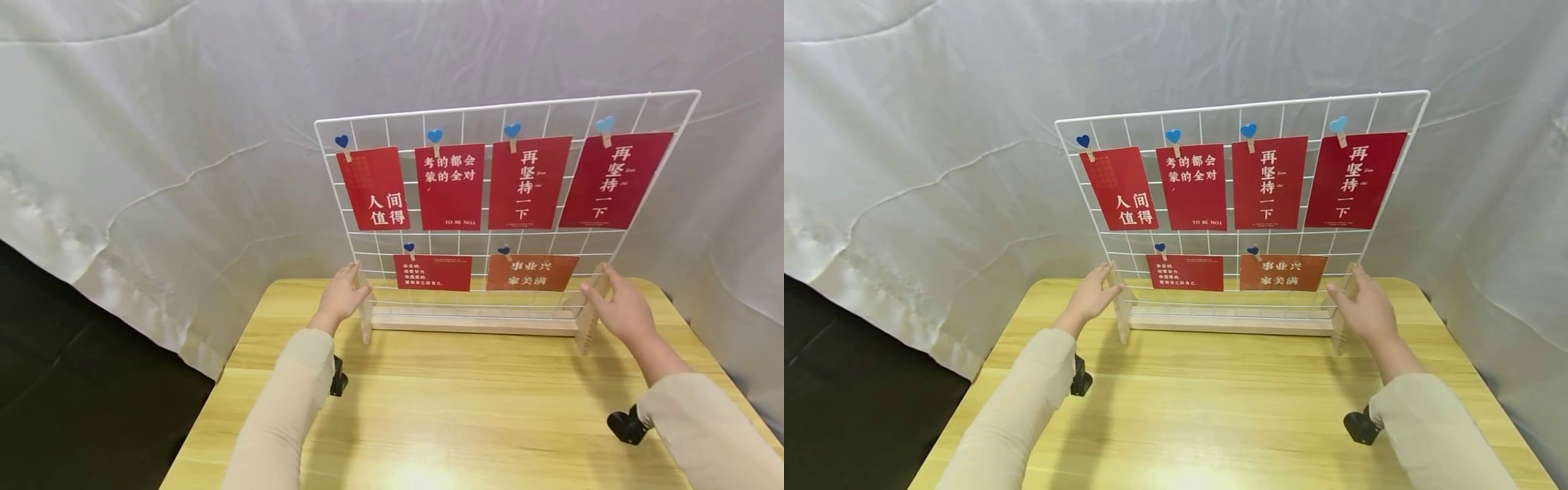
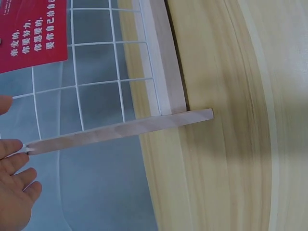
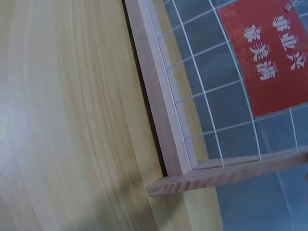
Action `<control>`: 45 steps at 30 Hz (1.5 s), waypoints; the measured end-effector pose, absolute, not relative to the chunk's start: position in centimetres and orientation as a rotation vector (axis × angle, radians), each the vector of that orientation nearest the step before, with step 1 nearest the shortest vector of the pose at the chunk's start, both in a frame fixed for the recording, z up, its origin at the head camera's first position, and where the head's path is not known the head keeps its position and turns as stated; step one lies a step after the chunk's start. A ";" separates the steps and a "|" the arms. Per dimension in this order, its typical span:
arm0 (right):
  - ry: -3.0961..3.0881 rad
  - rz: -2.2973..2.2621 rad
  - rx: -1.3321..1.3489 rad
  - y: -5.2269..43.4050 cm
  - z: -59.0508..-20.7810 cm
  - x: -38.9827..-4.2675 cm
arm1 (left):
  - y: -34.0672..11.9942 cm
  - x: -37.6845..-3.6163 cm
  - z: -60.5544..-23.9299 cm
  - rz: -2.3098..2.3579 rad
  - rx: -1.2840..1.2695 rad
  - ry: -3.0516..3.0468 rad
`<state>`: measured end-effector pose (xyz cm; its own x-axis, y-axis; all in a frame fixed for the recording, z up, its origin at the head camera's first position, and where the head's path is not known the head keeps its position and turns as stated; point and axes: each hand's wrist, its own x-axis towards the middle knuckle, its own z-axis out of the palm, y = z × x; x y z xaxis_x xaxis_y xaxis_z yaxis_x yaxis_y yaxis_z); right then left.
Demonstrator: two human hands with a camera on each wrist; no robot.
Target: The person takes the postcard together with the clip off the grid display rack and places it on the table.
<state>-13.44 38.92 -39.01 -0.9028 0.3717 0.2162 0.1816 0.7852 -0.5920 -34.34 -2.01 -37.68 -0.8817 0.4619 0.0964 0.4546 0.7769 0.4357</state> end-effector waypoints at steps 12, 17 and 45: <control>-2.693 0.907 -0.322 35.0 -37.4 -14.1 | -2.1 -33.6 -35.9 0.957 0.795 2.944; -2.688 0.941 -0.246 33.0 -36.9 -14.6 | -2.0 -33.3 -35.4 1.082 0.791 2.935; -2.538 1.250 0.062 26.3 -32.7 -19.1 | -1.1 -32.4 -29.1 1.717 0.813 2.707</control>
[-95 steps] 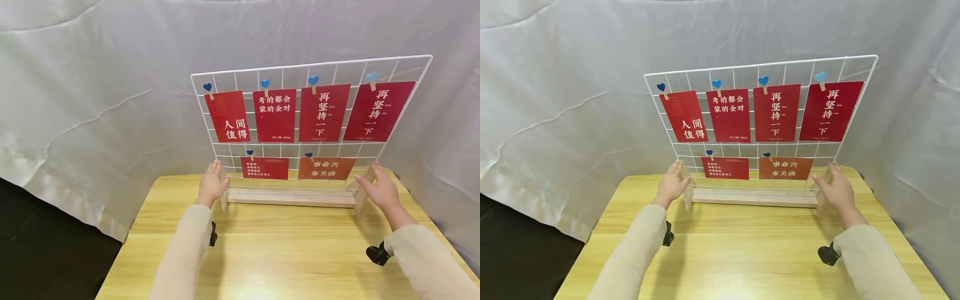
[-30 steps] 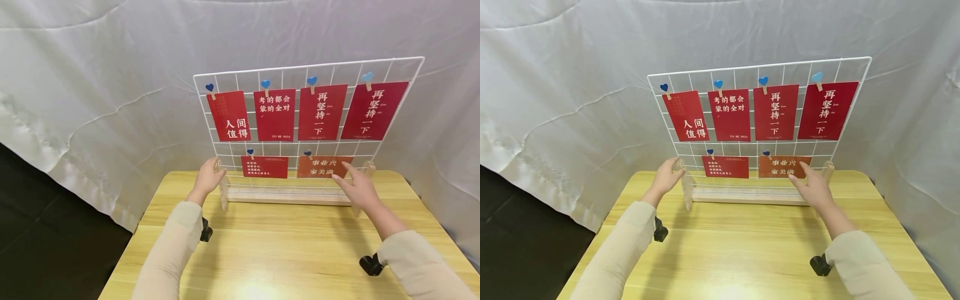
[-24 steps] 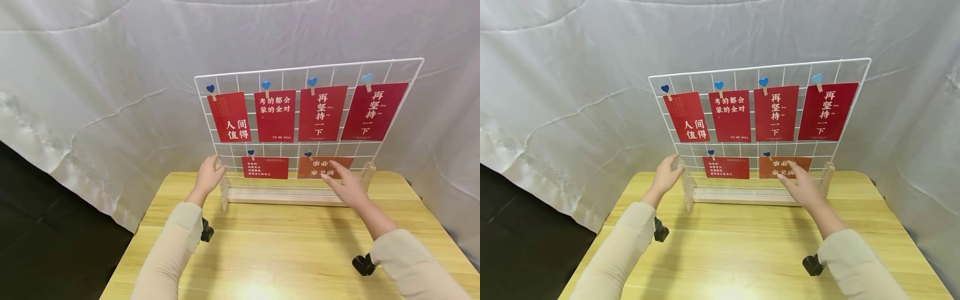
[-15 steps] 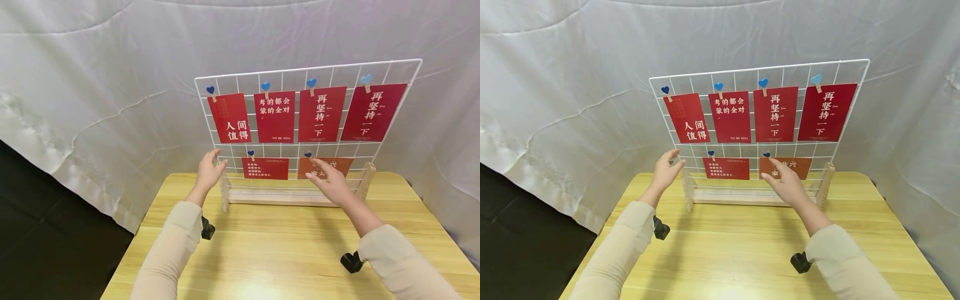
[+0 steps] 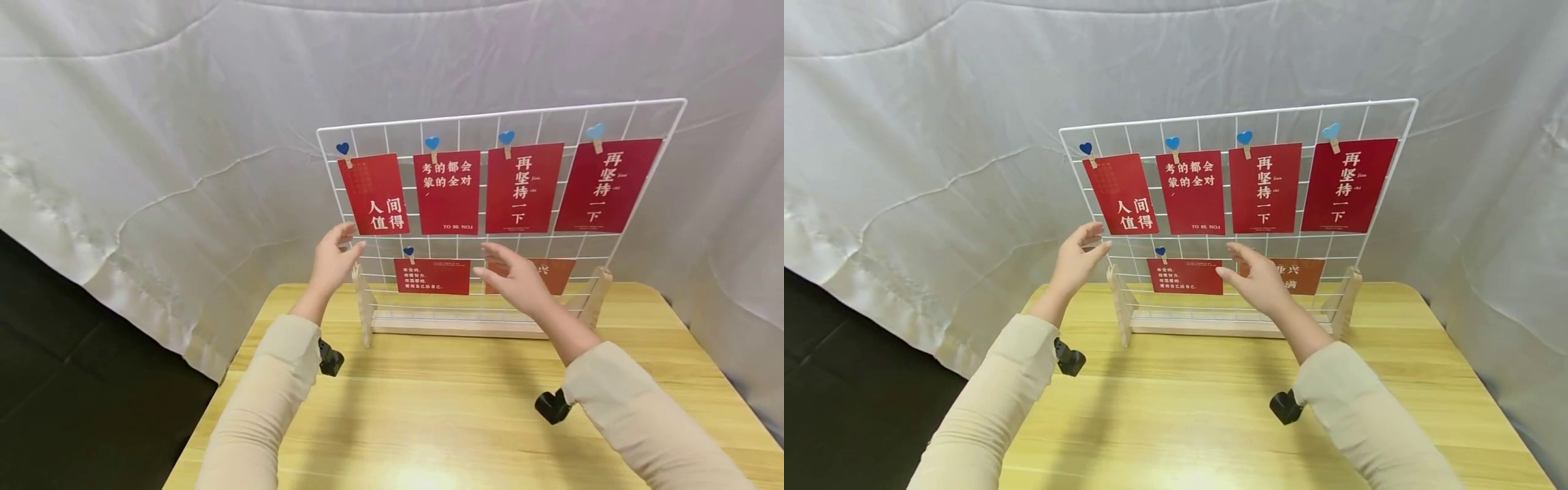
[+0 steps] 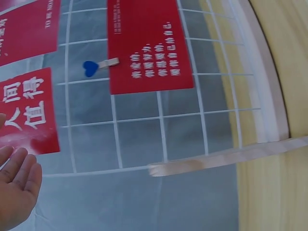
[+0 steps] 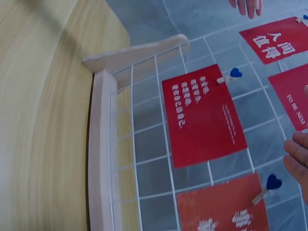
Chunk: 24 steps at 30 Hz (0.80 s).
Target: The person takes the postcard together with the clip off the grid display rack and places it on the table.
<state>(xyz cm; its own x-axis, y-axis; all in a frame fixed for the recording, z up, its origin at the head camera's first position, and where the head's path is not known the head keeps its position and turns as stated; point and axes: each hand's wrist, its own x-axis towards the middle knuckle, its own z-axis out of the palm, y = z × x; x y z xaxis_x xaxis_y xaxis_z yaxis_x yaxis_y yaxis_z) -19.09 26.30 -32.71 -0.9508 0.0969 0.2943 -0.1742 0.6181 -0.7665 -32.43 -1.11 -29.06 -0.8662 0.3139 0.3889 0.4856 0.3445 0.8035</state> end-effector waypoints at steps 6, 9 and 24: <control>-2.517 1.298 0.111 24.8 -31.8 -20.1 | -1.4 -32.6 -27.4 -1.594 -0.734 -2.395; -2.509 1.320 0.121 24.1 -31.4 -20.5 | -1.5 -32.8 -26.4 -1.601 -0.735 -2.381; -2.446 1.462 0.054 22.4 -29.8 -22.7 | -1.5 -34.3 -22.3 -1.647 -0.716 -2.323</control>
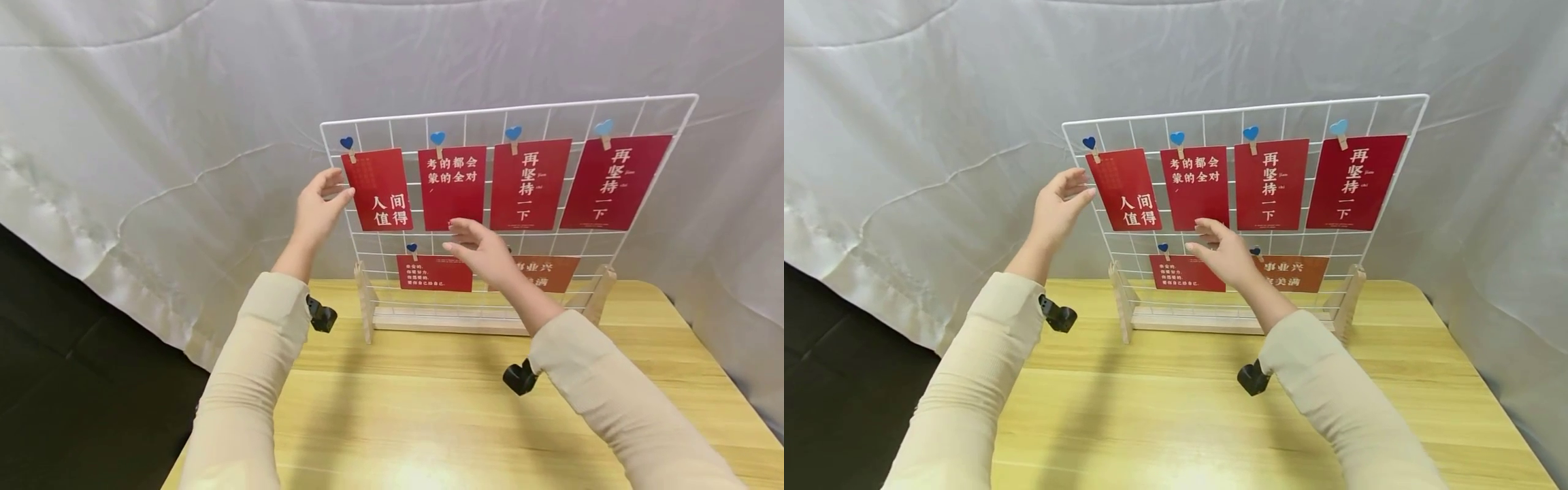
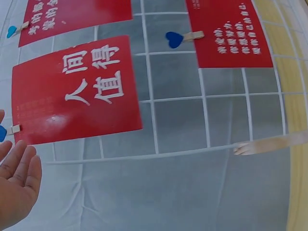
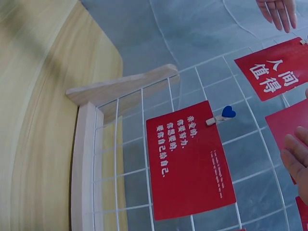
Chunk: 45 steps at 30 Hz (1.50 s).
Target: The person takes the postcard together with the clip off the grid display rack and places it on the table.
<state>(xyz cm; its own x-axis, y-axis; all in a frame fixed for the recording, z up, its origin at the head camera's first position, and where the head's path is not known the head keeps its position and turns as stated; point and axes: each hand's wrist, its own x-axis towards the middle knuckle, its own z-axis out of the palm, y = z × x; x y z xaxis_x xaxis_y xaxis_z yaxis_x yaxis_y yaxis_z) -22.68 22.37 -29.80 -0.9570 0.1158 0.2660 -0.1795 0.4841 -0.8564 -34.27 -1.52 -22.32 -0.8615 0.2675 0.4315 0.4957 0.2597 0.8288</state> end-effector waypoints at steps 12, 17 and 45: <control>-2.388 1.556 0.035 20.8 -29.0 -24.8 | -1.3 -35.3 -19.6 -1.708 -0.700 -2.299; -2.383 1.572 0.045 20.3 -29.1 -25.6 | -1.0 -35.8 -18.8 -1.716 -0.688 -2.320; -2.340 1.651 -0.010 17.7 -28.9 -28.5 | 0.2 -37.9 -16.6 -1.573 -0.682 -2.482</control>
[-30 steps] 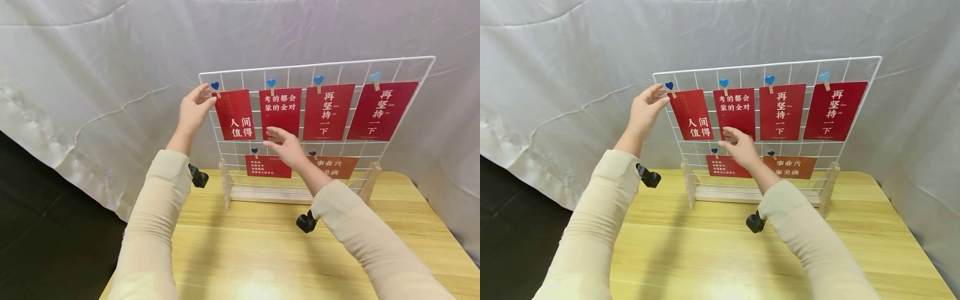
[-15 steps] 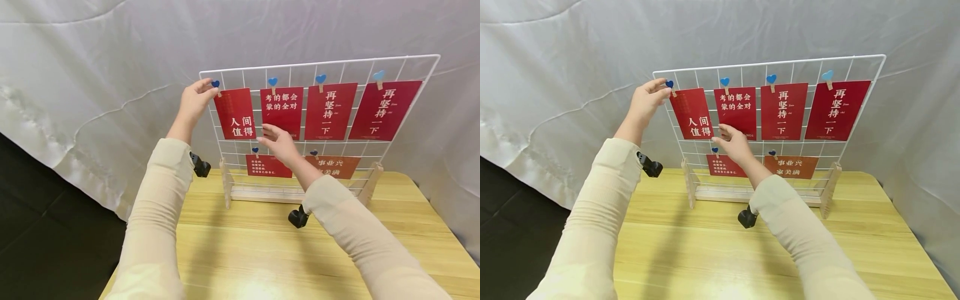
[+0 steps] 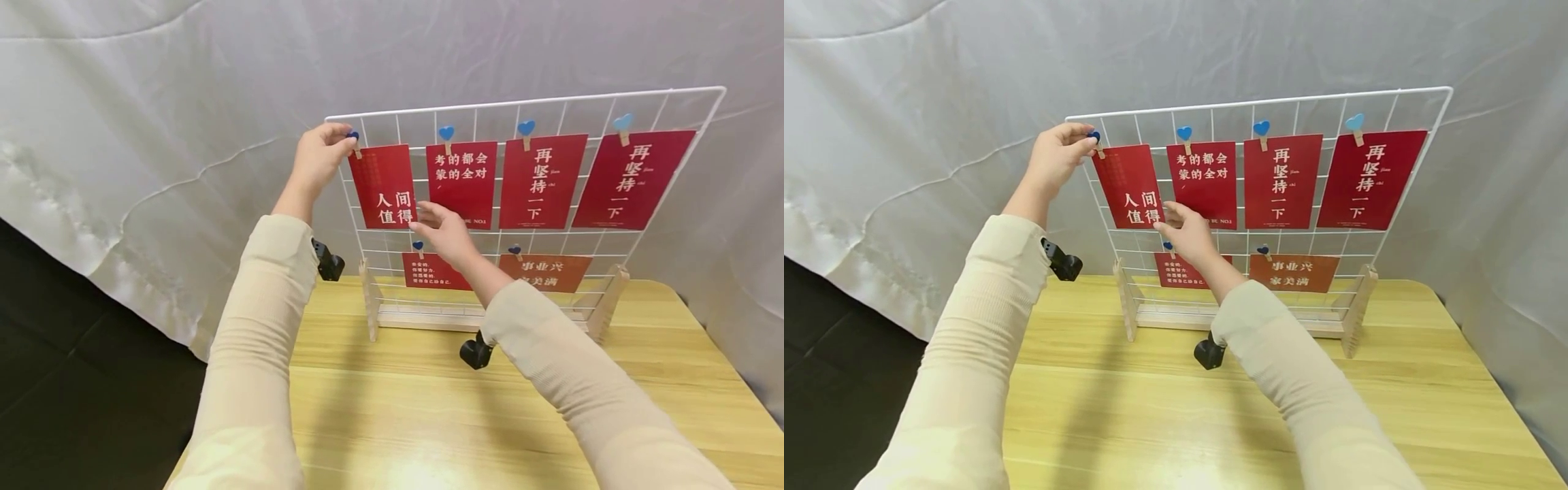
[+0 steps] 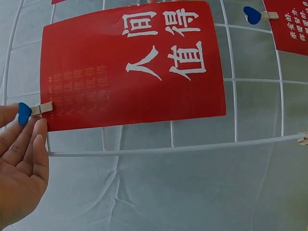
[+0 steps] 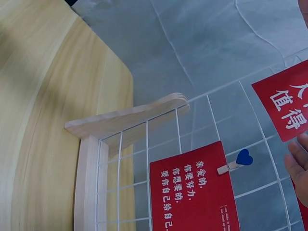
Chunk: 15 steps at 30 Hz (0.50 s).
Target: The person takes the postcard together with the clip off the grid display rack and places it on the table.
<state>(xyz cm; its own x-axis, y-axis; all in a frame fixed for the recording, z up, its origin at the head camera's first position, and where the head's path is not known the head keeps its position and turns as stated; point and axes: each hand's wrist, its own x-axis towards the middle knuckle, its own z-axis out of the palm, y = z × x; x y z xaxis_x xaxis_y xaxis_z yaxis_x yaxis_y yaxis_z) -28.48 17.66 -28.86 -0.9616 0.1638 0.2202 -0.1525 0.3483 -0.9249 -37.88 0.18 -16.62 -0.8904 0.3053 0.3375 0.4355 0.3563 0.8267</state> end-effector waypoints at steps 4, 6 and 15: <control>-2.314 1.659 -0.036 17.3 -28.9 -28.6 | 0.5 -38.0 -16.7 -1.532 -0.663 -2.502; -2.300 1.673 -0.051 17.1 -28.9 -28.7 | 0.6 -38.1 -16.7 -1.532 -0.642 -2.497; -2.228 1.702 -0.117 15.8 -29.2 -29.9 | 1.0 -38.2 -17.1 -1.583 -0.571 -2.411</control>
